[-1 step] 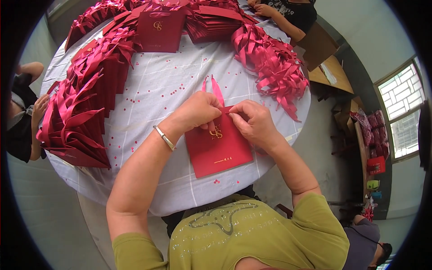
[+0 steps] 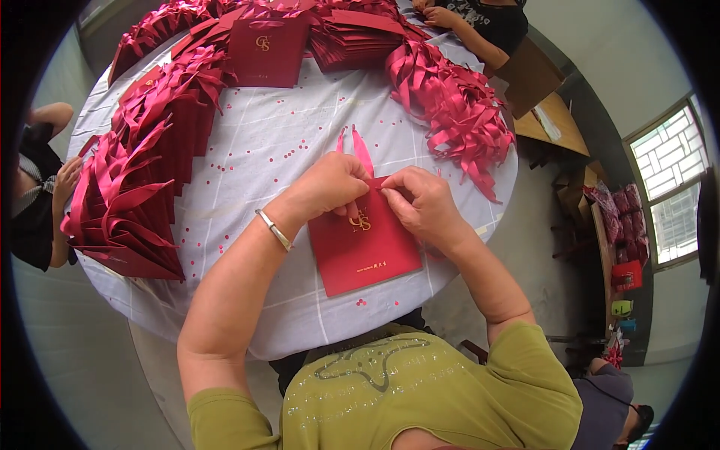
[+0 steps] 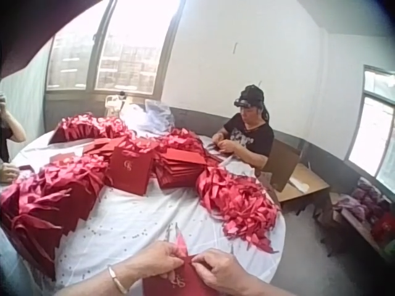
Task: The person attaches ribbon handles to small gift bags by inserting ribbon strips into the slots of each bag by hand.
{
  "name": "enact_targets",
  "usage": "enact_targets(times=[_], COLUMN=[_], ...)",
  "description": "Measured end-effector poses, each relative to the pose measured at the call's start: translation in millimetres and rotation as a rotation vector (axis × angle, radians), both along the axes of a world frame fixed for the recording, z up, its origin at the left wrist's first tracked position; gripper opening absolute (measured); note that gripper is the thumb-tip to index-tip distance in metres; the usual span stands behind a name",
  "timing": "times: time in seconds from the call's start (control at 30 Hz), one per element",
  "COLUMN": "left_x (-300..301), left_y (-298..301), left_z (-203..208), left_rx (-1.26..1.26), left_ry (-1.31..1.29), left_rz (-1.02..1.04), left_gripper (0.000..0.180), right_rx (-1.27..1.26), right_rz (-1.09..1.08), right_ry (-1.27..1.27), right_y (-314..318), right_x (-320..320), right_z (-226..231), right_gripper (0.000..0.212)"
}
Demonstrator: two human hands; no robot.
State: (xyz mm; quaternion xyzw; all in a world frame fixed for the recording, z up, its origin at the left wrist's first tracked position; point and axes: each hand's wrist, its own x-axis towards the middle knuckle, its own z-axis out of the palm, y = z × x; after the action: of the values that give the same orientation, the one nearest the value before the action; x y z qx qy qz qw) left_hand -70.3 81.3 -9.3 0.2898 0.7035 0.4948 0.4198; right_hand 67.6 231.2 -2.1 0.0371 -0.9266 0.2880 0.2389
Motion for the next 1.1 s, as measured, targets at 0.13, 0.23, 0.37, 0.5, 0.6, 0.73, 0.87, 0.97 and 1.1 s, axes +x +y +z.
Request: enact_targets(times=[0.13, 0.23, 0.37, 0.5, 0.6, 0.73, 0.87, 0.97, 1.1], left_x=[0, 1, 4, 5, 5, 8, 6, 8, 13], left_y=[-1, -1, 0, 2, 2, 4, 3, 2, 2], left_z=[-1, -1, -1, -2, -3, 0, -5, -6, 2], left_rx=[0.017, 0.016, 0.015, 0.026, 0.026, -0.011, 0.013, 0.033, 0.02], left_ry=[0.017, 0.03, 0.051, 0.069, 0.081, 0.104, 0.104, 0.101, 0.169], left_rz=[0.001, 0.004, 0.026, 0.032, 0.034, 0.03, 0.032, 0.051, 0.052], left_gripper=[0.007, 0.007, 0.008, 0.008, 0.008, 0.008, 0.008, 0.008, 0.013], right_rx=[0.087, 0.209, 0.309, 0.363, 0.444, 0.507, 0.321, 0.051, -0.287], right_rz=[0.044, 0.023, -0.031, -0.055, -0.084, -0.096, -0.071, -0.052, 0.054], right_ry=[0.063, 0.079, 0.059, 0.021, -0.038, -0.108, -0.067, -0.116, -0.138], right_y=[-2, -6, -9, -11, -18, -16, -10, -5, 12], right_x=[-2, -1, 0, -1, -2, -9, -9, -6, -11], right_z=[-3, -2, -2, -5, -6, -8, -5, 3, 14], right_gripper=[0.007, 0.007, 0.007, 0.007, 0.007, 0.006, 0.006, 0.008, 0.013])
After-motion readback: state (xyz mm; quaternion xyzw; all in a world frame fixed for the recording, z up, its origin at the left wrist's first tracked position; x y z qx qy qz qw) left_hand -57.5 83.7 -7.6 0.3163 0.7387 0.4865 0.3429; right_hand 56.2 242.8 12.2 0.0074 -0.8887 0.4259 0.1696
